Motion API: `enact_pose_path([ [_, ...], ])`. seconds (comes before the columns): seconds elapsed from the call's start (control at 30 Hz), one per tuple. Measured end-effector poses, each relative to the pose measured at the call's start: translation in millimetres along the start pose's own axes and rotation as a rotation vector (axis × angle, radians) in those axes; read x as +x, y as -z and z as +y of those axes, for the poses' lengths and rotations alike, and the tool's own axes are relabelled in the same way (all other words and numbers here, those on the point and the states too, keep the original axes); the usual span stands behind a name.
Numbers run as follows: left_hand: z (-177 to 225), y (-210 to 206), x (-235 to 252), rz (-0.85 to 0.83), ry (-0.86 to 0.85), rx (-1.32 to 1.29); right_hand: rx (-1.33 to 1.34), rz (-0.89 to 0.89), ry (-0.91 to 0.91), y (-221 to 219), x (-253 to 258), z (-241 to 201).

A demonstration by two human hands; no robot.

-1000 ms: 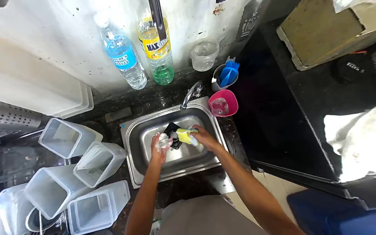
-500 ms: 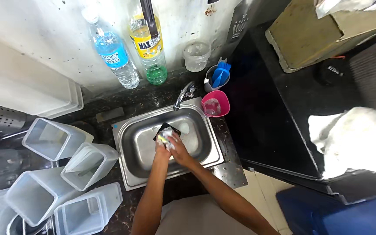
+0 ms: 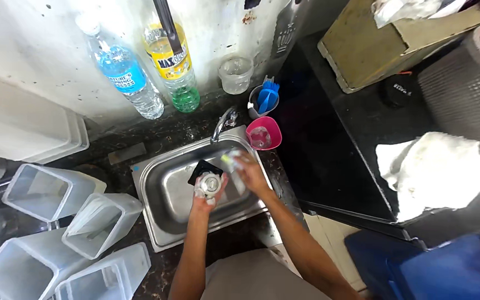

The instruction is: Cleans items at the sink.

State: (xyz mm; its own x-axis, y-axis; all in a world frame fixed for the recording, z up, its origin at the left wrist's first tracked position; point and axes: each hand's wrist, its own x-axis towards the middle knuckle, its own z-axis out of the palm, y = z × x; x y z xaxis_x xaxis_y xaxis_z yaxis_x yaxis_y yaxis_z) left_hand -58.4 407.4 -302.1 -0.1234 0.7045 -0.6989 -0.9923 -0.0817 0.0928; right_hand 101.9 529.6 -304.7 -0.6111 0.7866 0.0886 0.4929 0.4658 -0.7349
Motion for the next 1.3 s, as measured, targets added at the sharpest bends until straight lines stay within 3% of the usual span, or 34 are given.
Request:
enact_pose_path([
  [0.13,8,-12,13,0.036,0.051,0.004,-0.321,0.122,-0.206,56,35,15],
  [0.27,14,-27,39,0.056,0.020,0.250,-0.452,0.139,-0.200,63,53,46],
  [0.33,18,-25,57,0.068,-0.007,0.388,-0.481,0.183,-0.189,62,56,41],
  [0.4,24,-20,69,0.088,-0.006,0.424,-0.425,0.140,-0.163,52,58,16],
  [0.47,23,-14,78,0.108,0.010,0.367,-0.278,-0.027,-0.079,27,69,1],
  [0.57,16,4,82,0.159,0.012,0.283,0.041,-0.190,0.035,-28,109,19],
  [0.67,10,11,66,0.201,-0.014,0.280,0.218,-0.193,-0.002,-58,155,39],
  [0.77,11,27,51,0.223,-0.016,0.295,0.201,-0.150,-0.034,-76,178,54],
  [0.93,13,43,59,0.275,0.018,0.286,0.042,-0.257,-0.396,-54,216,11],
  [1.0,13,37,70,0.223,0.033,0.284,-0.037,-0.340,-0.500,-52,233,-3],
  [1.1,11,25,93,0.144,0.055,0.220,-0.047,-0.371,-0.400,-57,211,-19],
  [1.17,11,19,112,0.127,0.042,0.207,0.228,-0.268,-0.356,-73,161,-17],
  [1.23,9,18,124,0.195,0.017,0.238,0.499,-0.327,-0.433,-87,111,-9],
  [1.3,9,22,135,0.236,0.015,0.297,0.546,-0.404,-0.516,-94,95,-3],
])
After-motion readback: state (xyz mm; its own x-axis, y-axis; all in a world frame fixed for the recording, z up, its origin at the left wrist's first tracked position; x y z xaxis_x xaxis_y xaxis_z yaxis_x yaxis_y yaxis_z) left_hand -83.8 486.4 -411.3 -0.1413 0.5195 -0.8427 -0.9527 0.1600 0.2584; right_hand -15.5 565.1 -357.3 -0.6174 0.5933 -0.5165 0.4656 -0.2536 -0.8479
